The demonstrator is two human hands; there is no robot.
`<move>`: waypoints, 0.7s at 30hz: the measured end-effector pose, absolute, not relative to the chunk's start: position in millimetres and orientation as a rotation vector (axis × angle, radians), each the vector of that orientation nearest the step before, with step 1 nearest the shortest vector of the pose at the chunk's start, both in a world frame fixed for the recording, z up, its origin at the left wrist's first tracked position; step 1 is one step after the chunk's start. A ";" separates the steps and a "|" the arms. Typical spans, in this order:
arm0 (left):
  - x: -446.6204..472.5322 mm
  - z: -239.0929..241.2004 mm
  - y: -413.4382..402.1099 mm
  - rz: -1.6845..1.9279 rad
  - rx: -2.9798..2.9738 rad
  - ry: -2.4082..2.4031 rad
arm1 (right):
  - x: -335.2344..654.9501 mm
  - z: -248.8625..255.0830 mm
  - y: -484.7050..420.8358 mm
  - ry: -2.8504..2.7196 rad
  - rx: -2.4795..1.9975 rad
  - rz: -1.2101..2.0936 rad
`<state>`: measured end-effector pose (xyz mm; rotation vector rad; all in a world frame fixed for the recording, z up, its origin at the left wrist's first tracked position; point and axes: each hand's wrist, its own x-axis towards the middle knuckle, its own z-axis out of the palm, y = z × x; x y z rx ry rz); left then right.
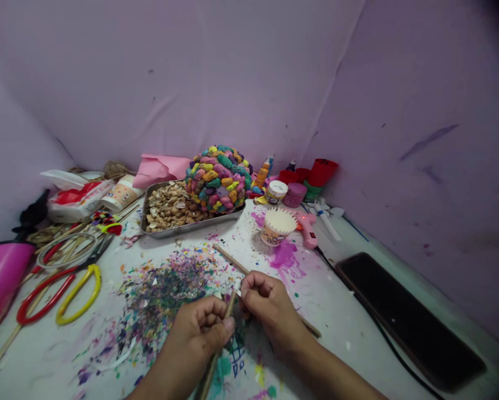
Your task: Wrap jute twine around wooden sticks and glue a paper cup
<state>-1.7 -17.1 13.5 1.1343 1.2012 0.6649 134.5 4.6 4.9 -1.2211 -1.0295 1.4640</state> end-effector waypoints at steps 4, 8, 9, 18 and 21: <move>-6.3 6.7 -18.0 0.673 1.052 1.175 | 134.0 5.9 3.7 -1.021 -1.234 1.461; -8.8 5.6 -18.4 0.715 0.929 1.117 | 133.7 5.6 4.1 -1.003 -1.243 1.445; -9.4 6.4 -18.8 0.728 0.890 1.116 | 133.9 5.6 4.4 -0.998 -1.242 1.443; -12.8 20.8 -23.8 0.680 0.748 0.907 | 134.2 0.3 6.1 -0.927 -1.230 1.417; -13.9 20.6 -25.3 0.607 0.777 0.844 | 135.3 1.5 7.1 -0.856 -1.186 1.501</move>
